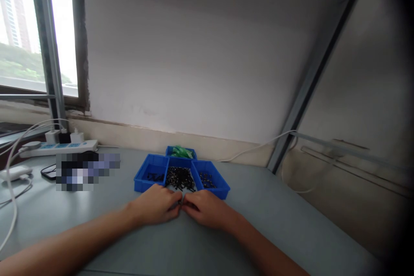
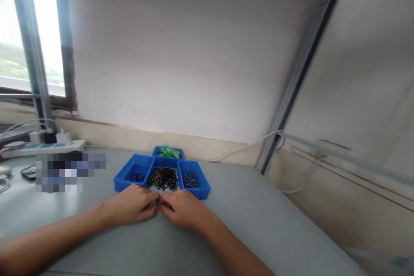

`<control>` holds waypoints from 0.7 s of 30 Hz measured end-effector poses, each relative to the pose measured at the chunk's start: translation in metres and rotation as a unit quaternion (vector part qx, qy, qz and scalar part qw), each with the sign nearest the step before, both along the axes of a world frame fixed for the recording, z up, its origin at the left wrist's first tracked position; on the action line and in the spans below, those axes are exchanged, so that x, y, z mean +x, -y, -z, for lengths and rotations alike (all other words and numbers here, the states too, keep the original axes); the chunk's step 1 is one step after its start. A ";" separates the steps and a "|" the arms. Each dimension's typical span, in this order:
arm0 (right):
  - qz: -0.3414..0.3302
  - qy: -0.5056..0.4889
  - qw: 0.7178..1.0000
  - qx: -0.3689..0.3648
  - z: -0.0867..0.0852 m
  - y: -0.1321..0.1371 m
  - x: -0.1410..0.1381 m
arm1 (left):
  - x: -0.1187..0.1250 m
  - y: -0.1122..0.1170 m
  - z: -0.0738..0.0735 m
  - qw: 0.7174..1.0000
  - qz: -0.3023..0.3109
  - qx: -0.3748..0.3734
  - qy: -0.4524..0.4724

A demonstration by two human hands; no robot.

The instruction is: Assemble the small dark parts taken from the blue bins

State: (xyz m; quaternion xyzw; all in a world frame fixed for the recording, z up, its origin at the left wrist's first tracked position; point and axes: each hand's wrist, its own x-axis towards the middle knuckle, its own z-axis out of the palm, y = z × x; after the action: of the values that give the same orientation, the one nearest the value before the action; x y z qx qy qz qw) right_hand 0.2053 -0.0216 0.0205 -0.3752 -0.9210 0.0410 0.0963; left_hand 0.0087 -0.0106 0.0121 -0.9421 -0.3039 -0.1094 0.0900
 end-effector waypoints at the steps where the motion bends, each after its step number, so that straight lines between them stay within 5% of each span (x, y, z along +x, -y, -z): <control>1: -0.001 -0.002 1.000 0.000 0.000 0.000 0.000 | 0.000 0.000 0.000 1.000 0.000 0.000 -0.001; 21: 0.015 0.019 1.000 0.004 -0.001 0.000 -0.001 | 0.001 -0.002 -0.001 1.000 -0.015 -0.008 0.001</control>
State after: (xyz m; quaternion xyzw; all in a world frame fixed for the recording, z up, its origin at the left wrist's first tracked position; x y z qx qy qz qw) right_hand 0.2046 -0.0213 0.0213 -0.3892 -0.9171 0.0289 0.0807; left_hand 0.0094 -0.0090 0.0131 -0.9382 -0.3186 -0.1066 0.0832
